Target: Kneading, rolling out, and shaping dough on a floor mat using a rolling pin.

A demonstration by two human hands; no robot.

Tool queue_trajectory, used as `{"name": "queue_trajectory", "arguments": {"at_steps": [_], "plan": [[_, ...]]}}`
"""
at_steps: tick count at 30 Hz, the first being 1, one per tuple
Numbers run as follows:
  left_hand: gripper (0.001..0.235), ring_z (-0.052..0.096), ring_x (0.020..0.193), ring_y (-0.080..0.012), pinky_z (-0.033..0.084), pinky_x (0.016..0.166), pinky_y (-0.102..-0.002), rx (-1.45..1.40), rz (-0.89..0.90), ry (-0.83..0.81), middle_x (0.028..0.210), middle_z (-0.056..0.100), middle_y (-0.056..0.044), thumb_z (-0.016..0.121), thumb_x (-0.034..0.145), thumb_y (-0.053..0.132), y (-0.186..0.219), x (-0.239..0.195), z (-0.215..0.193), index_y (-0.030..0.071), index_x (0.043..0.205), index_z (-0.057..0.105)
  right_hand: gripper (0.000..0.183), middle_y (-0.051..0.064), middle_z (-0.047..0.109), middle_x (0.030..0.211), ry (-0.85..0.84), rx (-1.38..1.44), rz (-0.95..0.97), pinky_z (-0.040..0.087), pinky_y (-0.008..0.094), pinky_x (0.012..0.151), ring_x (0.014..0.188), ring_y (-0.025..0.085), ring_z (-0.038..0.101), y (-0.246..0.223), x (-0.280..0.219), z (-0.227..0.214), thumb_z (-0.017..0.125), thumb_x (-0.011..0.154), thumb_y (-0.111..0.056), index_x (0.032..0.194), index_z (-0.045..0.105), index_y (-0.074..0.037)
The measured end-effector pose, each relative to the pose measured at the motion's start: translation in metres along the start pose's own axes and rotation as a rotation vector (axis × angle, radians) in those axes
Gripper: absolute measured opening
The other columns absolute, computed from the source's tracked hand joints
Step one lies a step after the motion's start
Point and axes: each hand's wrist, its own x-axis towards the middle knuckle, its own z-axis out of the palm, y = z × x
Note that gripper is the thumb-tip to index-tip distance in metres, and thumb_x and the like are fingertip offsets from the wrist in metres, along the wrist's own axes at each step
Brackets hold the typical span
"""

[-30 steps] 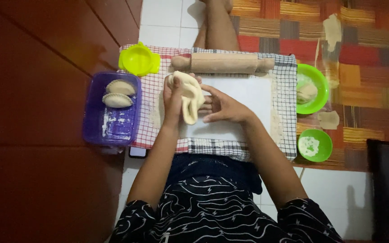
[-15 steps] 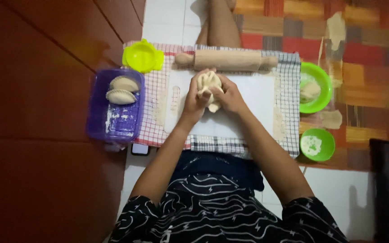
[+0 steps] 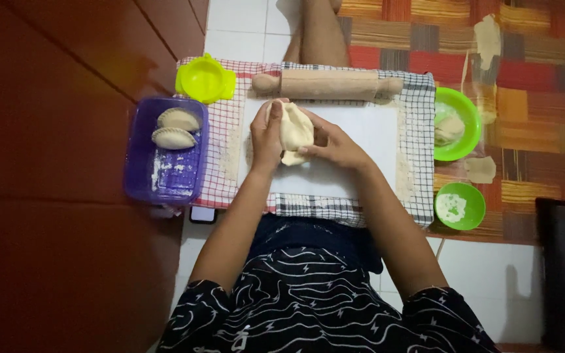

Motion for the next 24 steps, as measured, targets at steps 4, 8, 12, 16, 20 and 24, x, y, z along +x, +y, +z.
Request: {"name": "queue_trajectory", "arguments": {"at_steps": [4, 8, 12, 16, 20, 24], "plan": [[0.051, 0.066, 0.082, -0.0082, 0.056, 0.082, -0.026, -0.064, -0.011, 0.01, 0.093, 0.071, -0.002, 0.053, 0.102, 0.059, 0.007, -0.01, 0.008, 0.014, 0.121, 0.066, 0.074, 0.016, 0.065, 0.129, 0.059, -0.057, -0.111, 0.057, 0.04, 0.088, 0.105, 0.02, 0.063, 0.01, 0.007, 0.003, 0.072, 0.091, 0.003, 0.157, 0.038, -0.003], [0.081, 0.058, 0.122, -0.0134, 0.047, 0.109, -0.035, -0.092, 0.12, -0.215, 0.14, 0.06, -0.01, 0.062, 0.091, 0.069, 0.007, -0.015, 0.012, 0.014, 0.148, 0.045, 0.05, 0.014, 0.069, 0.099, 0.232, 0.026, -0.072, 0.061, 0.035, 0.068, 0.081, 0.02, 0.07, 0.016, 0.007, 0.001, 0.072, 0.094, -0.007, 0.141, 0.055, -0.007], [0.068, 0.061, 0.119, -0.0129, 0.05, 0.107, -0.036, -0.046, 0.106, -0.216, 0.133, 0.067, -0.01, 0.078, 0.093, 0.047, 0.005, -0.013, 0.011, 0.014, 0.145, 0.049, 0.044, 0.013, 0.069, 0.092, 0.35, 0.132, 0.074, 0.063, 0.031, 0.063, 0.073, 0.017, 0.071, 0.022, 0.01, -0.003, 0.072, 0.091, -0.005, 0.133, 0.058, -0.01], [0.053, 0.063, 0.109, -0.0117, 0.055, 0.1, -0.034, -0.012, 0.11, -0.126, 0.121, 0.071, -0.009, 0.074, 0.097, 0.04, 0.01, -0.011, 0.009, 0.012, 0.139, 0.058, 0.061, 0.016, 0.07, 0.089, 0.245, 0.083, 0.184, 0.059, 0.036, 0.059, 0.069, 0.021, 0.069, 0.001, 0.008, -0.009, 0.077, 0.088, -0.019, 0.143, 0.053, -0.01], [0.049, 0.066, 0.113, -0.0223, 0.054, 0.102, -0.038, -0.105, -0.032, 0.005, 0.124, 0.068, -0.016, 0.065, 0.101, 0.042, 0.014, -0.009, 0.006, 0.01, 0.139, 0.058, 0.107, 0.027, 0.064, 0.123, -0.098, 0.094, 0.095, 0.059, 0.038, 0.076, 0.093, 0.024, 0.068, -0.018, 0.007, -0.008, 0.086, 0.074, -0.003, 0.162, 0.027, -0.02], [0.065, 0.04, 0.144, -0.0423, 0.037, 0.119, -0.053, -0.238, -0.115, -0.023, 0.155, 0.039, -0.03, 0.054, 0.108, 0.041, 0.014, -0.011, 0.017, 0.009, 0.158, 0.028, 0.09, 0.025, 0.061, 0.131, 0.033, 0.044, -0.069, 0.06, 0.042, 0.088, 0.106, 0.025, 0.063, -0.013, 0.011, -0.005, 0.083, 0.084, -0.003, 0.16, 0.036, -0.015]]}}
